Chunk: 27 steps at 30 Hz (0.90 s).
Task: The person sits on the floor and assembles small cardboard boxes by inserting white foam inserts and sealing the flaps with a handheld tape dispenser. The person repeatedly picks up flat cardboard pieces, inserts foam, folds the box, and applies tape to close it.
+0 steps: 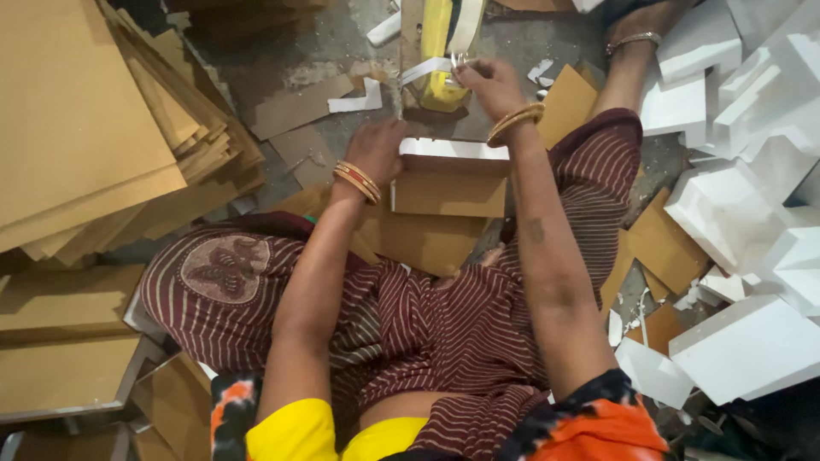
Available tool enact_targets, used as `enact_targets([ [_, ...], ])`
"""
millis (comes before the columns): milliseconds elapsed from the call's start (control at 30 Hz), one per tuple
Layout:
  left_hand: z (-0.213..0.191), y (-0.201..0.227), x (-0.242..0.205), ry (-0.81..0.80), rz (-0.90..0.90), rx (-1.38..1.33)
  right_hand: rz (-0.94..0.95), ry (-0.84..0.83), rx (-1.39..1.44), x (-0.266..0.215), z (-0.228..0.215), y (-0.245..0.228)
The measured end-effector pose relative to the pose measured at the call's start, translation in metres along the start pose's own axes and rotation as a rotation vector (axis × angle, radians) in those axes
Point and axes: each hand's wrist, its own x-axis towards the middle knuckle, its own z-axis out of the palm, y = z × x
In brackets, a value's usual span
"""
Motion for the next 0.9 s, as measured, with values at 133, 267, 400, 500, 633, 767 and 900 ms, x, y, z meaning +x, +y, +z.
enact_targets([
  [133, -0.003, 0.002, 0.006, 0.025, 0.022, -0.122, -0.177, 0.08, 0.071, -0.055, 0.017, -0.006],
  [267, 0.016, 0.009, 0.007, 0.076, -0.057, -0.273, 0.096, 0.055, 0.163, -0.142, 0.049, 0.018],
  [400, 0.035, 0.004, 0.007, 0.028, -0.179, -0.43, 0.187, 0.032, 0.408, -0.15, 0.072, 0.049],
  [500, 0.052, -0.006, 0.006, -0.051, -0.244, -0.586, 0.188, 0.049, 0.405, -0.137, 0.078, 0.068],
  [633, 0.074, -0.028, 0.013, -0.054, -0.031, -0.786, 0.195, 0.002, 0.452, -0.126, 0.074, 0.093],
  [767, 0.082, -0.015, 0.015, -0.105, -0.268, -1.074, 0.238, 0.013, 0.529, -0.123, 0.076, 0.107],
  [900, 0.07, 0.01, 0.012, 0.018, -0.305, -0.549, 0.221, -0.012, 0.454, -0.121, 0.072, 0.097],
])
